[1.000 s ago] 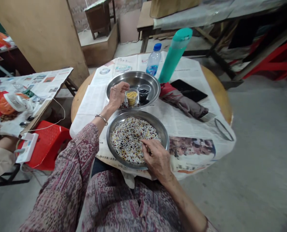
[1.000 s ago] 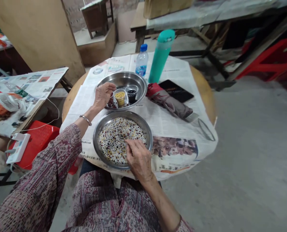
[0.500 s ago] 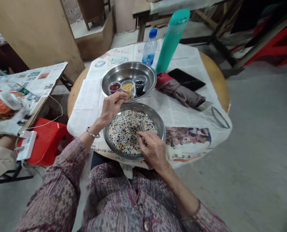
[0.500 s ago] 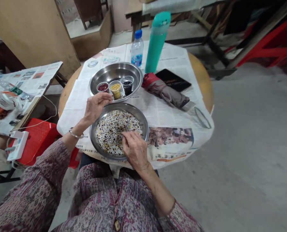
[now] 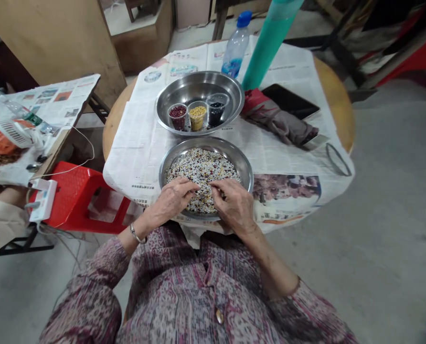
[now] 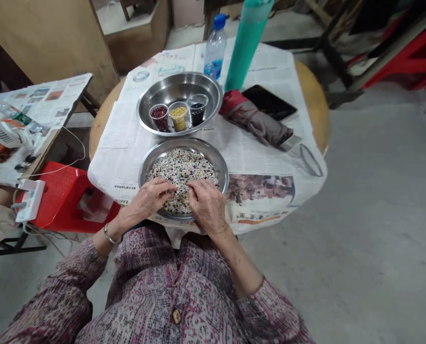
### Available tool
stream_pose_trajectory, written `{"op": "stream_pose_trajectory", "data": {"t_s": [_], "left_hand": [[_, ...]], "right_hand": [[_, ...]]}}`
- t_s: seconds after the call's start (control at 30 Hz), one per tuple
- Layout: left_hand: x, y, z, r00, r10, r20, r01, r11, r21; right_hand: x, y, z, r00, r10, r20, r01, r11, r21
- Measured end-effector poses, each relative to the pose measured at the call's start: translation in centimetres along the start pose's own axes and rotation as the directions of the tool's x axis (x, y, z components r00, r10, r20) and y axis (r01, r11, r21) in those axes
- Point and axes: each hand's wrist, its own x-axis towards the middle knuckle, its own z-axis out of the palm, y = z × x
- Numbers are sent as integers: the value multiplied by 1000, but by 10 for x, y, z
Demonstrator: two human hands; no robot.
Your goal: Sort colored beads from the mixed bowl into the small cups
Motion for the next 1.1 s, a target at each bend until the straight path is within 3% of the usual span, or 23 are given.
{"op": "stream_pose_trajectory", "data": {"t_s": [0.2, 0.43, 0.77, 0.87, 0.97, 1.03, 1.1], "left_hand": [[13, 17, 6, 1000, 11, 23, -13, 996, 88], [26, 31, 6, 985, 21, 170, -56, 978, 203], [32, 27, 17, 990, -17, 144, -18, 971, 240], [29, 23, 18, 998, -17, 54, 10, 992, 125], [23, 21, 13, 995, -90, -46, 84, 989, -123], [19, 20, 7, 978, -211, 1, 195, 906, -375], [16, 19, 2, 938, -318, 136, 333, 722, -606]], "right_hand": [[0, 1, 1, 999, 0, -33, 0, 1000, -6], [1, 0, 0, 996, 16, -92, -13, 999, 34], [0, 0, 1, 996, 54, -75, -48, 996, 71], [-1, 1, 0, 997, 53, -57, -49, 996, 77], [0, 1, 0, 998, 37, -47, -34, 998, 60], [0, 1, 0, 998, 25, -63, -22, 998, 54], [0, 0, -1, 995, 20, -95, -14, 998, 63]]}}
